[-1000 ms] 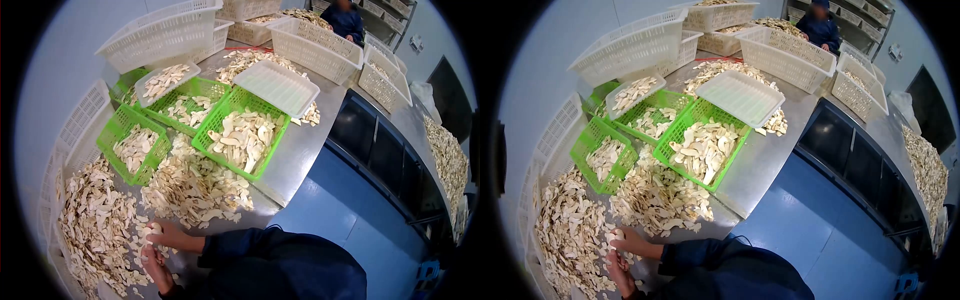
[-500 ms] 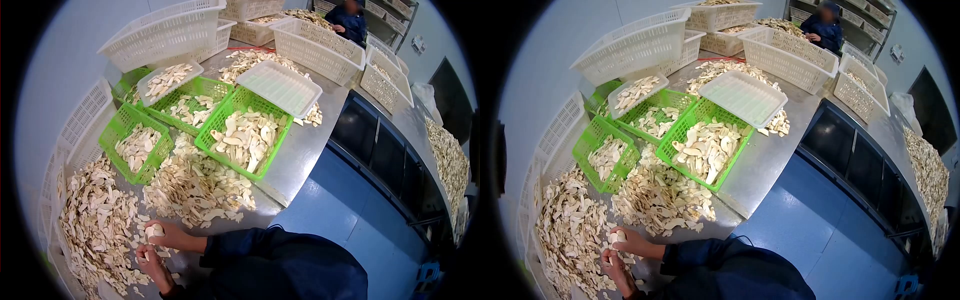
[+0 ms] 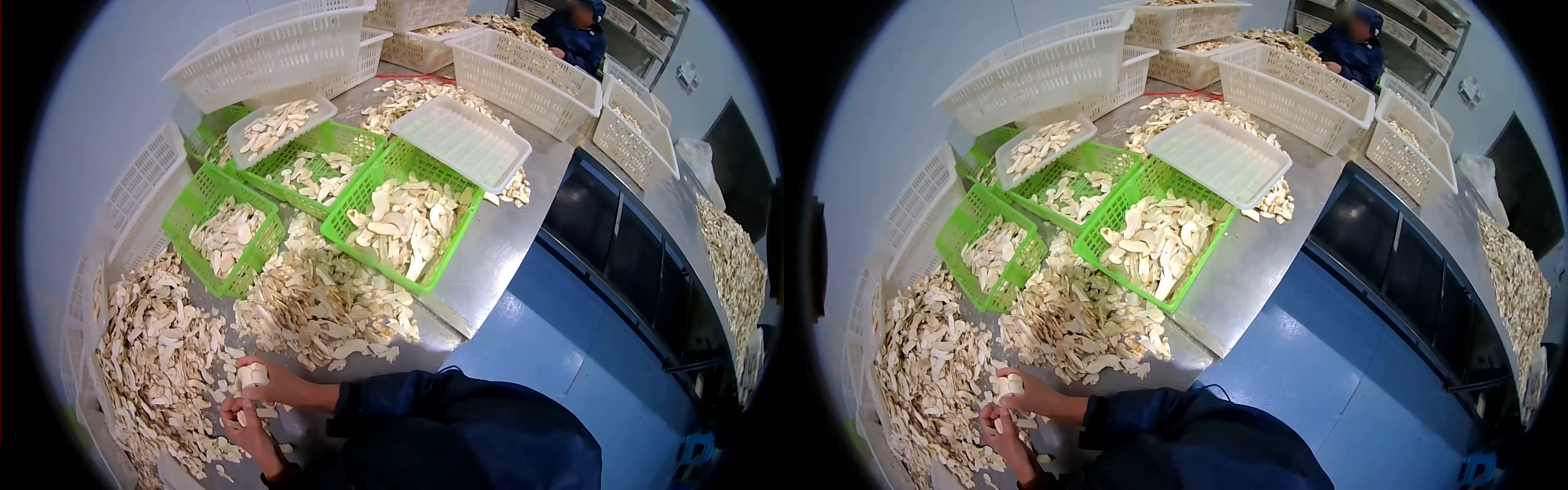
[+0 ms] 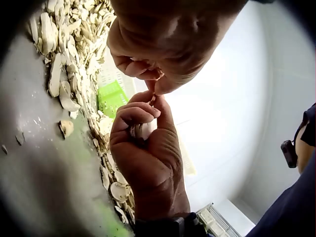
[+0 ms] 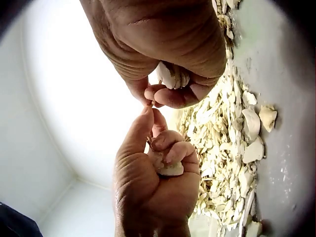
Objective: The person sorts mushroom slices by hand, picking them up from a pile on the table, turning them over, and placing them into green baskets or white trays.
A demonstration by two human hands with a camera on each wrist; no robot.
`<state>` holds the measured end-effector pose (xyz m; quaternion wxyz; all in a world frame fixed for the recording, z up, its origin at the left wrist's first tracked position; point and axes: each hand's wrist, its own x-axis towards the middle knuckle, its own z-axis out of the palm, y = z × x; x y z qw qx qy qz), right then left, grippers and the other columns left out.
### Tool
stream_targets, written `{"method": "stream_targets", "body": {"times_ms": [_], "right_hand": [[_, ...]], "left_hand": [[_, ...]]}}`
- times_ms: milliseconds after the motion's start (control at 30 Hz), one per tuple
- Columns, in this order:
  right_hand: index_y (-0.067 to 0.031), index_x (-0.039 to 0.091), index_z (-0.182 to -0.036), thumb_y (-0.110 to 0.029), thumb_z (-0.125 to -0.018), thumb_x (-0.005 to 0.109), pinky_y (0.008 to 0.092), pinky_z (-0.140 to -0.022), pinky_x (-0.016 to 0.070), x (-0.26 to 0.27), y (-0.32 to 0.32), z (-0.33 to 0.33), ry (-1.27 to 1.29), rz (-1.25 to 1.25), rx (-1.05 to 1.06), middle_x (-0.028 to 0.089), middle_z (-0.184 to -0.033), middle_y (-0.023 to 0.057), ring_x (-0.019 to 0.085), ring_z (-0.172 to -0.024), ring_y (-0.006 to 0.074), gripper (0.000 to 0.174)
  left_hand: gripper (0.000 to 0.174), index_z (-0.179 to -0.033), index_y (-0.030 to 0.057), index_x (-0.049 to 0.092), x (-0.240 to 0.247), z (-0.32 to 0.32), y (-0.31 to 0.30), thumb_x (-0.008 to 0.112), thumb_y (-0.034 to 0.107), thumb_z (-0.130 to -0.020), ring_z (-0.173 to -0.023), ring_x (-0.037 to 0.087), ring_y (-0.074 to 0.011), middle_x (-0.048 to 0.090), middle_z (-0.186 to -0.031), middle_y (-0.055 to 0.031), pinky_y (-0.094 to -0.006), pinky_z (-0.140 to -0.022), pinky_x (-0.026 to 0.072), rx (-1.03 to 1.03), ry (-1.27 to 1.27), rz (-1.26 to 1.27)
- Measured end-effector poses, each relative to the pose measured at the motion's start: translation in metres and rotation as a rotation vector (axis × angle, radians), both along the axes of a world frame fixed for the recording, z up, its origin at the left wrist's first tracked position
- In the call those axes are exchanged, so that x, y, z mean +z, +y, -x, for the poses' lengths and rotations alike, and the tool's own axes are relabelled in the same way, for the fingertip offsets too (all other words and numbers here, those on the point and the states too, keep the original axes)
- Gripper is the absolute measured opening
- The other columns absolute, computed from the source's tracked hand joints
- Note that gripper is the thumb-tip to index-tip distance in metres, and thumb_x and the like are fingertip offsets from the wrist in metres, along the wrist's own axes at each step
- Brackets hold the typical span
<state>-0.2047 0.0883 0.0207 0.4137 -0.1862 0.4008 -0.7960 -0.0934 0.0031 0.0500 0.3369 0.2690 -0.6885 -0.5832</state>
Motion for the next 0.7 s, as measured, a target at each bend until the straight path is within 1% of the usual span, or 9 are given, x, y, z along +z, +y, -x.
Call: {"method": "stream_targets", "body": {"times_ms": [100, 200, 267, 333, 367, 467, 533, 600, 700], "right_hand": [[-0.0065, 0.046, -0.133, -0.020, -0.081, 0.069, 0.0240, -0.053, 0.0423, 0.003, 0.001, -0.002, -0.063, 0.022, -0.006, 0.056, -0.082, 0.0016, 0.051, -0.064, 0.0077, 0.059], [-0.0052, 0.050, -0.129, -0.018, -0.082, 0.068, 0.0244, -0.051, 0.0399, -0.009, -0.006, -0.005, -0.085, 0.041, -0.062, 0.055, -0.075, -0.0002, 0.049, -0.061, 0.0071, 0.052], [-0.0043, 0.057, -0.118, -0.016, -0.084, 0.068, 0.0253, -0.051, 0.0384, 0.009, 0.003, 0.002, -0.139, 0.057, -0.024, 0.056, -0.071, -0.0013, 0.048, -0.060, 0.0072, 0.037], [-0.0050, 0.064, -0.103, -0.015, -0.086, 0.068, 0.0250, -0.051, 0.0383, -0.002, 0.001, 0.006, -0.007, -0.095, 0.078, 0.058, -0.073, -0.0012, 0.050, -0.062, 0.0075, 0.021], [-0.0044, 0.066, -0.095, -0.015, -0.086, 0.069, 0.0247, -0.052, 0.0400, -0.014, 0.002, 0.002, -0.202, -0.138, 0.077, 0.061, -0.075, 0.0001, 0.054, -0.064, 0.0082, 0.015], [-0.0020, 0.061, -0.111, -0.013, -0.087, 0.068, 0.0232, -0.056, 0.0456, 0.013, 0.001, 0.002, -0.261, -0.130, 0.041, 0.063, -0.078, 0.0025, 0.058, -0.064, 0.0096, 0.028], [-0.0029, 0.058, -0.118, -0.014, -0.092, 0.063, 0.0239, -0.060, 0.0475, 0.011, 0.002, 0.006, -0.281, -0.153, 0.106, 0.062, -0.080, 0.0013, 0.060, -0.069, 0.0100, 0.028], [-0.0033, 0.058, -0.117, -0.014, -0.093, 0.062, 0.0242, -0.062, 0.0481, 0.020, 0.003, 0.007, -0.323, -0.176, 0.064, 0.062, -0.082, 0.0018, 0.059, -0.071, 0.0093, 0.027], [-0.0031, 0.060, -0.112, -0.015, -0.093, 0.062, 0.0238, -0.060, 0.0475, 0.010, 0.001, 0.006, -0.216, -0.170, 0.051, 0.062, -0.080, 0.0010, 0.058, -0.067, 0.0086, 0.022]], "left_hand": [[0.023, -0.107, -0.0006, 0.055, -0.004, 0.001, -0.006, 0.066, 0.002, -0.087, -0.080, 0.048, -0.0095, 0.052, -0.087, -0.0007, -0.0241, -0.078, 0.0401, 0.002, -0.065, 0.135], [0.028, -0.109, -0.0037, 0.055, -0.013, -0.002, -0.017, 0.067, 0.004, -0.086, -0.085, 0.053, -0.0114, 0.059, -0.086, -0.0044, -0.0276, -0.086, 0.0423, 0.035, -0.164, 0.144], [0.029, -0.109, -0.0029, 0.055, 0.002, 0.004, -0.006, 0.069, 0.006, -0.086, -0.083, 0.055, -0.0119, 0.060, -0.086, -0.0037, -0.0287, -0.085, 0.0443, 0.019, -0.212, 0.266], [0.030, -0.109, -0.0011, 0.057, 0.007, 0.004, 0.000, 0.072, 0.008, -0.084, -0.085, 0.059, -0.0128, 0.064, -0.086, -0.0039, -0.0298, -0.085, 0.0462, 0.026, -0.181, 0.221], [0.036, -0.110, -0.0024, 0.057, 0.006, 0.005, -0.001, 0.074, 0.012, -0.082, -0.083, 0.059, -0.0128, 0.064, -0.086, -0.0040, -0.0285, -0.084, 0.0457, 0.058, -0.228, 0.210], [0.023, -0.104, -0.0008, 0.057, 0.011, 0.001, -0.007, 0.069, 0.007, -0.086, -0.082, 0.058, -0.0094, 0.064, -0.086, -0.0024, -0.0252, -0.077, 0.0466, -0.082, -0.134, 0.176], [0.017, -0.103, 0.0016, 0.058, 0.016, -0.001, -0.004, 0.065, 0.006, -0.089, -0.078, 0.054, -0.0059, 0.059, -0.084, 0.0021, -0.0221, -0.072, 0.0453, -0.025, -0.106, -0.020], [0.016, -0.103, 0.0024, 0.059, 0.008, -0.003, -0.009, 0.065, 0.007, -0.090, -0.078, 0.053, -0.0049, 0.058, -0.085, 0.0032, -0.0217, -0.073, 0.0448, 0.038, -0.106, -0.155], [0.020, -0.104, 0.0001, 0.062, 0.003, -0.004, -0.012, 0.068, 0.011, -0.088, -0.088, 0.057, -0.0070, 0.064, -0.092, -0.0002, -0.0239, -0.082, 0.0460, -0.010, -0.095, -0.090]]}}
